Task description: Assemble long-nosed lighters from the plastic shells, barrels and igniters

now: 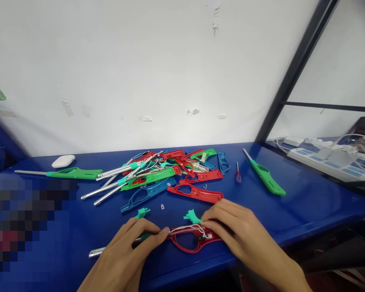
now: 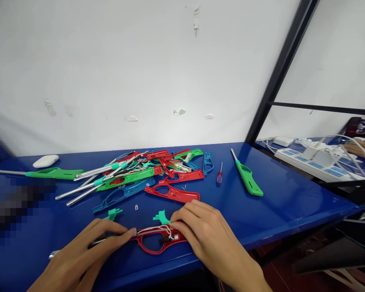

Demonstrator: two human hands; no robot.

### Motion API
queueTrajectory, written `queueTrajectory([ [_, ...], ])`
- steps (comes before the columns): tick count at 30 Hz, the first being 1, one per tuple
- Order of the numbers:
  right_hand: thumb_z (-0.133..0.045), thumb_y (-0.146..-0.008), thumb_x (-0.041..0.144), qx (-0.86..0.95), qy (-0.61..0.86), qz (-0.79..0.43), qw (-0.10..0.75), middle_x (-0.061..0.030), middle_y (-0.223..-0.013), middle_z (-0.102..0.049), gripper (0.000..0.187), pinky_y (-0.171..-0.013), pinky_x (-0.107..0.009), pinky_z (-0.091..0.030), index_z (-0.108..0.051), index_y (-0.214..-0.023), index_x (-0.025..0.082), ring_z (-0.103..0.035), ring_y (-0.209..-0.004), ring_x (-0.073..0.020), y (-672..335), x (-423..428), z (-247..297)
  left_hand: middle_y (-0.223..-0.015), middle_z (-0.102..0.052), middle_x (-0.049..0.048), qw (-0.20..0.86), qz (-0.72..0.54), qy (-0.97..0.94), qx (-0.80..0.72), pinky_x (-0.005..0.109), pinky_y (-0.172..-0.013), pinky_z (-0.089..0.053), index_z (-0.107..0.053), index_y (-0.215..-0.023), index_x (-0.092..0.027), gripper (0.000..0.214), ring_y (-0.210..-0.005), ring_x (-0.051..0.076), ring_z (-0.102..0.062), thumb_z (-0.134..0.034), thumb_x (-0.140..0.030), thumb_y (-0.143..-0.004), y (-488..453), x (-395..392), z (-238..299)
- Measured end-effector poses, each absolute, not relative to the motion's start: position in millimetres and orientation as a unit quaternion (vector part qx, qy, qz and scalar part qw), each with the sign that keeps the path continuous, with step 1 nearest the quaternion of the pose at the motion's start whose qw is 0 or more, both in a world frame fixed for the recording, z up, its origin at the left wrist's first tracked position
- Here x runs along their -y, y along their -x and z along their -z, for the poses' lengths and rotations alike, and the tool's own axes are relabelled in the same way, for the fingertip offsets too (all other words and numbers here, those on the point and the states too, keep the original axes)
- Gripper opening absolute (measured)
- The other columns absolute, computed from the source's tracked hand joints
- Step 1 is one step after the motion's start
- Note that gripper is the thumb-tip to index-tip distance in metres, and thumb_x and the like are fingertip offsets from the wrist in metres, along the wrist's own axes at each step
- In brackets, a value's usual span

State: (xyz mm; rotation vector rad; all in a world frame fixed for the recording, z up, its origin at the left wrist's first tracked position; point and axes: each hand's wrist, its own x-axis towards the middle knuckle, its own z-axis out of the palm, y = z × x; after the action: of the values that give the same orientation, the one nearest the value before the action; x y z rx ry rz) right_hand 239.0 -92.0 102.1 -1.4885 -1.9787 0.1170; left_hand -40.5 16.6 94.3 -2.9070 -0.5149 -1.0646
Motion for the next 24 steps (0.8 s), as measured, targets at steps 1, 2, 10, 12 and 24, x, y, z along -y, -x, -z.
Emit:
queueTrajectory([
  [1, -0.056, -0.115, 0.025, 0.754, 0.566, -0.045, 0.329, -0.0011, -0.102, -0.076, 0.015, -0.086, -0.031, -0.053, -0.069, -0.107, 0.024, -0.072, -0.092, -0.0194, -239.2, 91.7, -101.6, -0.103, -0.079, -0.0027, 0.008, 0.342, 0.925, 0.163, 0.013, -0.085, -0.060, -0.073, -0.125, -0.031, 0.050, -0.086, 0.009, -0.077, -0.047, -0.002, -0.093, 40.9, -17.2, -93.7],
  [2, -0.056, -0.115, 0.025, 0.754, 0.564, -0.046, 0.334, -0.0008, -0.103, -0.076, 0.015, -0.086, -0.031, -0.053, -0.069, -0.107, 0.024, -0.072, -0.092, -0.0192, -239.5, 91.4, -101.0, -0.103, -0.079, -0.0028, 0.013, 0.339, 0.926, 0.164, 0.013, -0.084, -0.060, -0.073, -0.126, -0.031, 0.052, -0.086, 0.009, -0.077, -0.047, -0.002, -0.091, 41.3, -17.7, -93.1],
  [10, -0.056, -0.114, 0.023, 0.751, 0.561, -0.054, 0.343, 0.0002, -0.104, -0.075, 0.014, -0.088, -0.029, -0.052, -0.068, -0.108, 0.025, -0.071, -0.093, -0.0183, -240.4, 90.7, -100.0, -0.103, -0.080, -0.0011, 0.057, 0.345, 0.923, 0.159, 0.015, -0.085, -0.062, -0.073, -0.128, -0.030, 0.057, -0.089, 0.011, -0.079, -0.042, -0.001, -0.091, 43.1, -17.4, -96.9],
  [12, -0.056, -0.114, 0.023, 0.751, 0.563, -0.056, 0.341, 0.0003, -0.104, -0.075, 0.014, -0.088, -0.030, -0.052, -0.068, -0.108, 0.025, -0.071, -0.094, -0.0183, -240.5, 90.9, -100.5, -0.105, -0.079, 0.0005, 0.047, 0.346, 0.922, 0.165, 0.015, -0.085, -0.062, -0.073, -0.130, -0.029, 0.048, -0.090, 0.012, -0.079, -0.044, -0.006, -0.098, 41.1, -15.5, -97.4],
  [24, -0.058, -0.113, 0.020, 0.752, 0.562, -0.064, 0.339, 0.0004, -0.104, -0.074, 0.013, -0.089, -0.030, -0.052, -0.068, -0.107, 0.025, -0.070, -0.094, -0.0178, -241.0, 89.8, -100.9, -0.100, -0.074, 0.0024, 0.011, 0.337, 0.927, 0.164, 0.015, -0.079, -0.062, -0.076, -0.122, -0.026, 0.036, -0.085, 0.011, -0.075, -0.048, -0.012, -0.103, 38.9, -12.3, -93.5],
])
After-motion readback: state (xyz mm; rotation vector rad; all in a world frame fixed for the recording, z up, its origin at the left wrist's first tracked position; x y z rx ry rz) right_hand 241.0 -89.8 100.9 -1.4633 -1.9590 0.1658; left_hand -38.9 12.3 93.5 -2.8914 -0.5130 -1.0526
